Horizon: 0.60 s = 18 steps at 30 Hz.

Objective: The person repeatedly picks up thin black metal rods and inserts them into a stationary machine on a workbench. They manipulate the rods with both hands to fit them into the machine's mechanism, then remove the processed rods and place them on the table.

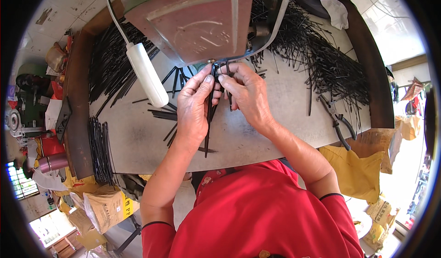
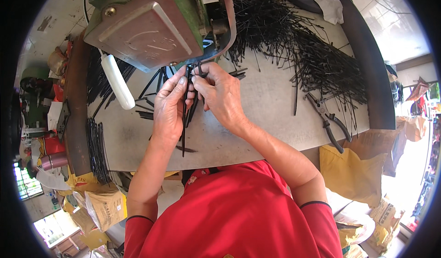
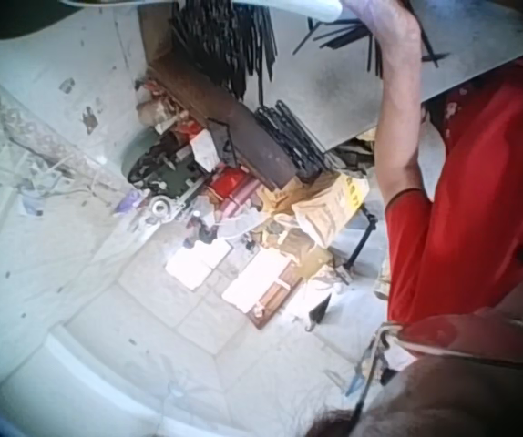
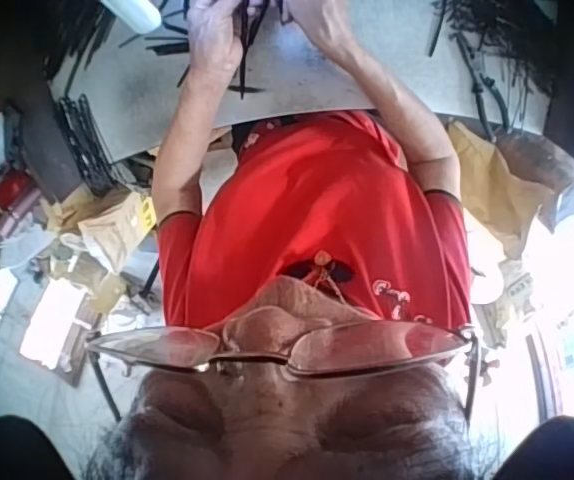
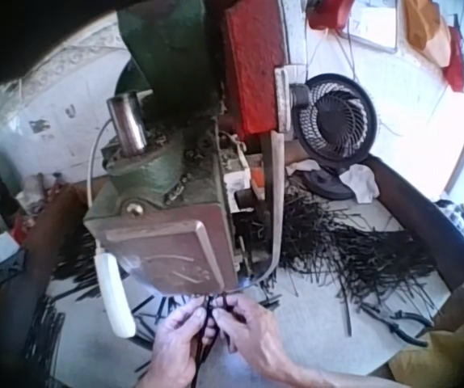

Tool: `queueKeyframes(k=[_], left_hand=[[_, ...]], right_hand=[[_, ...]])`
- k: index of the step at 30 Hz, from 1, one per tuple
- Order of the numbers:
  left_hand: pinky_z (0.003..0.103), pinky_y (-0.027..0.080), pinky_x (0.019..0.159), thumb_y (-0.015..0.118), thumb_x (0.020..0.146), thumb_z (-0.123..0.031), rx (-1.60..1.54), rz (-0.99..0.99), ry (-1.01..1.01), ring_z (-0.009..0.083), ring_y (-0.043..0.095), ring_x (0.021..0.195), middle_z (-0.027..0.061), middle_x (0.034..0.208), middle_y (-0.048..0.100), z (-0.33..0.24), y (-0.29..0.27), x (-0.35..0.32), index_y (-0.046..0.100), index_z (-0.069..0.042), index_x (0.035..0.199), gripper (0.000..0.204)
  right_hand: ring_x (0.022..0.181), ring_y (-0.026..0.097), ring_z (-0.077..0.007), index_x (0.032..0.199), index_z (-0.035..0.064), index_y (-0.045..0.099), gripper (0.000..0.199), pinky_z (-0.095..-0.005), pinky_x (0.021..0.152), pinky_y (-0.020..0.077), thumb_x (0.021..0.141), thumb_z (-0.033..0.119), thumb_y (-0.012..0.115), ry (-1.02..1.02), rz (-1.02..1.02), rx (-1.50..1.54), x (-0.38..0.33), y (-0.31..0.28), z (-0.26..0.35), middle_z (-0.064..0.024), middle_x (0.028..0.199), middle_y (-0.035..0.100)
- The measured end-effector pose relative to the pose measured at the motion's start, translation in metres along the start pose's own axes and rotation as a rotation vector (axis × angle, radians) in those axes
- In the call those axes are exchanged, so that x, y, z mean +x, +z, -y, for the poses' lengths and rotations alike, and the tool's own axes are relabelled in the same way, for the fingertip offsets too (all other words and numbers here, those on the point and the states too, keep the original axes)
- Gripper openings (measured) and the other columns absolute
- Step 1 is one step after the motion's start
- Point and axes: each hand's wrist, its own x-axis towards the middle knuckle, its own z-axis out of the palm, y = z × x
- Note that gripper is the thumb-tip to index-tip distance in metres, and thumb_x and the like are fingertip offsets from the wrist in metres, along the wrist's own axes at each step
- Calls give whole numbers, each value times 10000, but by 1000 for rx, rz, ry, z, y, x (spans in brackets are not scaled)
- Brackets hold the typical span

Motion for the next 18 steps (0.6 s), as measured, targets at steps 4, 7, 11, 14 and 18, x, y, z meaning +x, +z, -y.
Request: queueKeyframes(k=[4,7,11,14,18], left_hand=[[204,445,620,539,934,-76,-11,12,22,84,551,708,46,874,604,3,0,0,491,38,1261,349],[207,453,611,545,931,-78,-37,24,22,90,566,707,47,869,609,5,-1,0,494,35,1256,348],[215,461,565,568,915,-85,-23,28,-67,101,581,685,51,853,614,-4,-5,3,507,16,1242,348],[204,458,511,593,899,-98,-6,39,-148,96,574,616,58,782,608,-14,-6,7,533,-47,1198,309],[175,416,437,615,891,-129,90,60,-157,87,548,511,41,700,593,-19,-10,8,536,-91,1160,283]], right_hand=[[477,507,-70,960,-19,601,180,-229,396,422,859,129,583,3,-1,23,0,0,0,-43,625,585],[478,481,-57,992,-15,594,187,-215,404,389,876,129,573,19,-2,28,-1,1,1,-39,674,589],[508,534,-84,942,-17,599,176,-234,391,412,846,130,590,-4,-18,8,2,0,-7,-48,644,600],[501,535,-91,924,-6,602,169,-230,379,384,828,134,601,-19,97,-129,17,-12,0,-41,648,589],[469,509,-85,895,16,607,148,-227,360,327,821,144,607,150,167,60,20,-16,6,-28,640,557]])
